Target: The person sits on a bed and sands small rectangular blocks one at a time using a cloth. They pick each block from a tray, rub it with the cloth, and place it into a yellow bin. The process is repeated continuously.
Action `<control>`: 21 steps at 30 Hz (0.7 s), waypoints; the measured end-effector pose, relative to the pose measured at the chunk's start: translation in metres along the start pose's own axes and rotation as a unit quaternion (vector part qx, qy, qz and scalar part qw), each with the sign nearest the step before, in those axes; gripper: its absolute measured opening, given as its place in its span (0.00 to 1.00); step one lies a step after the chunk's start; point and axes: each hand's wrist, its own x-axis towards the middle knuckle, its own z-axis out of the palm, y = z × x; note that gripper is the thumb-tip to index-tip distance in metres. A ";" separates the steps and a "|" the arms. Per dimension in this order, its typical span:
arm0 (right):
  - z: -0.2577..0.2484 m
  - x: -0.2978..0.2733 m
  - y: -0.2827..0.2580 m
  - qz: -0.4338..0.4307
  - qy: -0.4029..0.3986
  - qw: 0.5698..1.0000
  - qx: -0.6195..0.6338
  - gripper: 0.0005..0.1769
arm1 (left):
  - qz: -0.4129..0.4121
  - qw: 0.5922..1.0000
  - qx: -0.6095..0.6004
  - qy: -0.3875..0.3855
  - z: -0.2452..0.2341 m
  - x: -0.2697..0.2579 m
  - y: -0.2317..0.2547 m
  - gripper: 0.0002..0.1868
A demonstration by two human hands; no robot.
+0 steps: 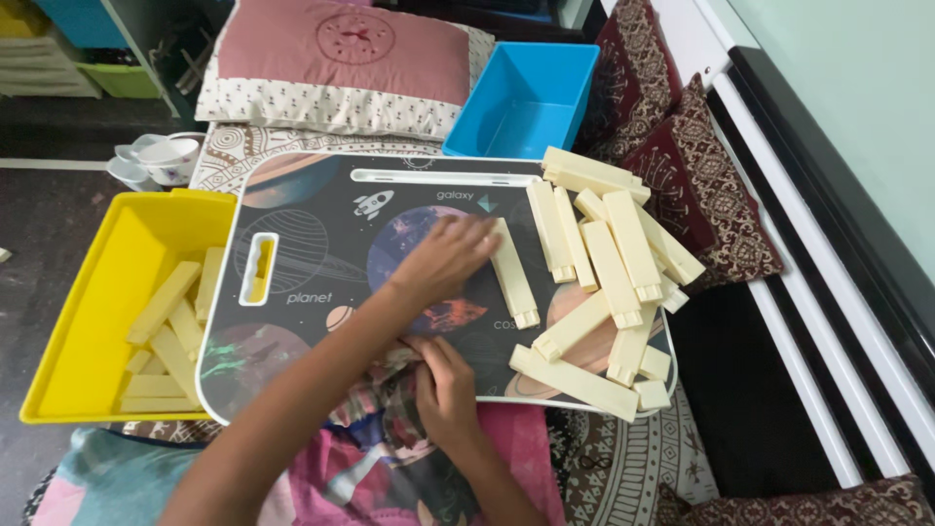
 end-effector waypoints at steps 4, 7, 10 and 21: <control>0.003 -0.001 0.000 0.037 -0.004 0.999 -0.007 0.21 | 0.064 0.993 -0.097 0.006 0.002 0.017 0.016 0.51; 0.004 -0.007 0.004 -0.013 0.050 0.999 0.003 0.23 | 0.028 0.992 -0.111 -0.050 0.006 0.012 0.013 0.39; 0.006 -0.012 0.008 0.003 0.089 0.996 0.018 0.24 | -0.017 0.994 -0.070 0.088 0.004 -0.017 -0.004 0.30; 0.009 -0.016 0.014 -0.001 0.216 0.976 -0.027 0.26 | -0.372 0.870 -0.187 0.263 -0.056 -0.226 0.099 0.22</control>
